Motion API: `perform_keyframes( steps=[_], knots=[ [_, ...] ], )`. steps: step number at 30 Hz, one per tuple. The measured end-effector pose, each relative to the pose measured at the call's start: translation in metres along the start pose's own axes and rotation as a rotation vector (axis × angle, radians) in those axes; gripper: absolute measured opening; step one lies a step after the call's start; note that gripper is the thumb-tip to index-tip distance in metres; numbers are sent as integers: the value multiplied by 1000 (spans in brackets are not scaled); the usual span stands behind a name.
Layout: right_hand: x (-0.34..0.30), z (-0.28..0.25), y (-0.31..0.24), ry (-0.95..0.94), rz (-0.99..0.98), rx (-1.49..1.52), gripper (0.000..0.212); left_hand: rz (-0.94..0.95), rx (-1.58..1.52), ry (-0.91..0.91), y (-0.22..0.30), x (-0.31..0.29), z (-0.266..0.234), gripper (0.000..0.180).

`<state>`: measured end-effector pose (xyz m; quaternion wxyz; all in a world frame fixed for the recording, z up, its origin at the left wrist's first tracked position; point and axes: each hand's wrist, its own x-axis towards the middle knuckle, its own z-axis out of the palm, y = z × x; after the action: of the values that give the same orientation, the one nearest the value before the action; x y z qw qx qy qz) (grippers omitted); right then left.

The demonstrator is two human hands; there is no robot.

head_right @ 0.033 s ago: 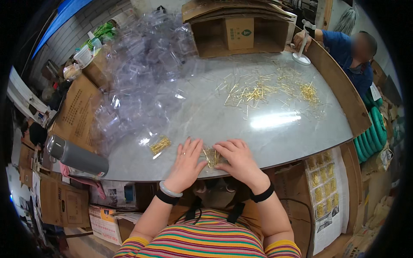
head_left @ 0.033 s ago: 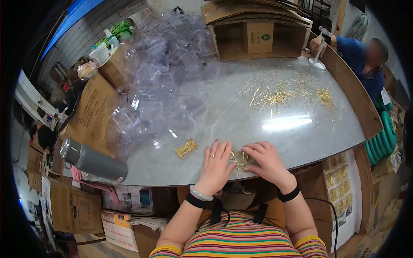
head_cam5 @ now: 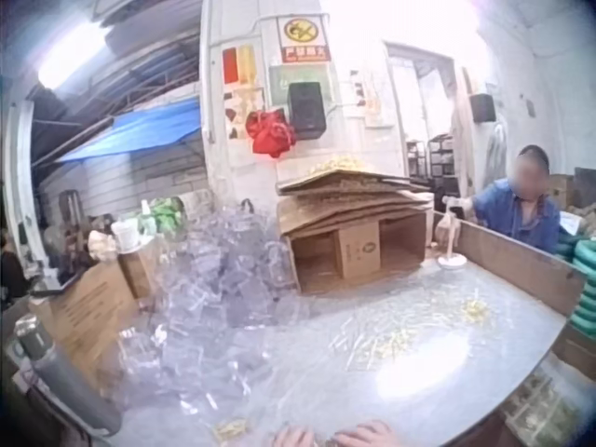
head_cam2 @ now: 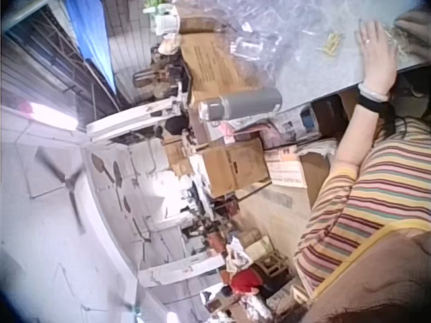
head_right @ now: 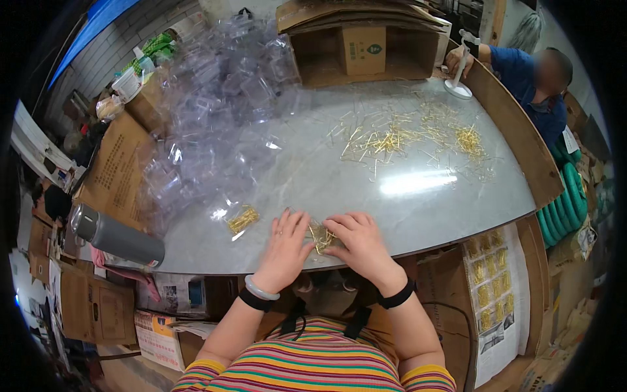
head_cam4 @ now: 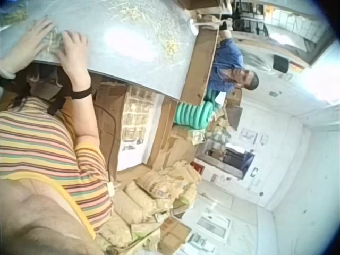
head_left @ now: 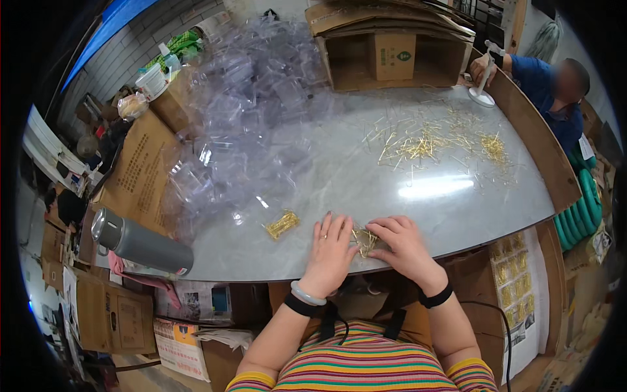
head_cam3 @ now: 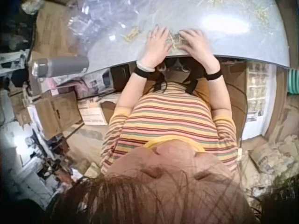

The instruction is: Packing small gold-colored pins into plastic bags at a workstation.

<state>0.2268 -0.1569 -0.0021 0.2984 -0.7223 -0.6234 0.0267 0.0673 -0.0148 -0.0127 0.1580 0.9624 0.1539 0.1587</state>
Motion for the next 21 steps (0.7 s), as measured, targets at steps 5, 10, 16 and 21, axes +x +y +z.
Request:
perform_keyframes(
  steps=[5, 10, 16, 21],
  knots=[
    [-4, 9, 0, 112, 12, 28, 51, -76, -64, 122, 16, 4, 13, 45],
    [-4, -10, -3, 61, -2, 50, 52, -18, 70, 202, 16, 4, 12, 50],
    [-11, -4, -3, 169, 121, 30, 58, -96, -132, 222, 16, -11, 8, 73],
    [-19, -20, -6, 146, 159, -15, 46, -66, -95, 141, 24, -10, 2, 90]
  ],
)
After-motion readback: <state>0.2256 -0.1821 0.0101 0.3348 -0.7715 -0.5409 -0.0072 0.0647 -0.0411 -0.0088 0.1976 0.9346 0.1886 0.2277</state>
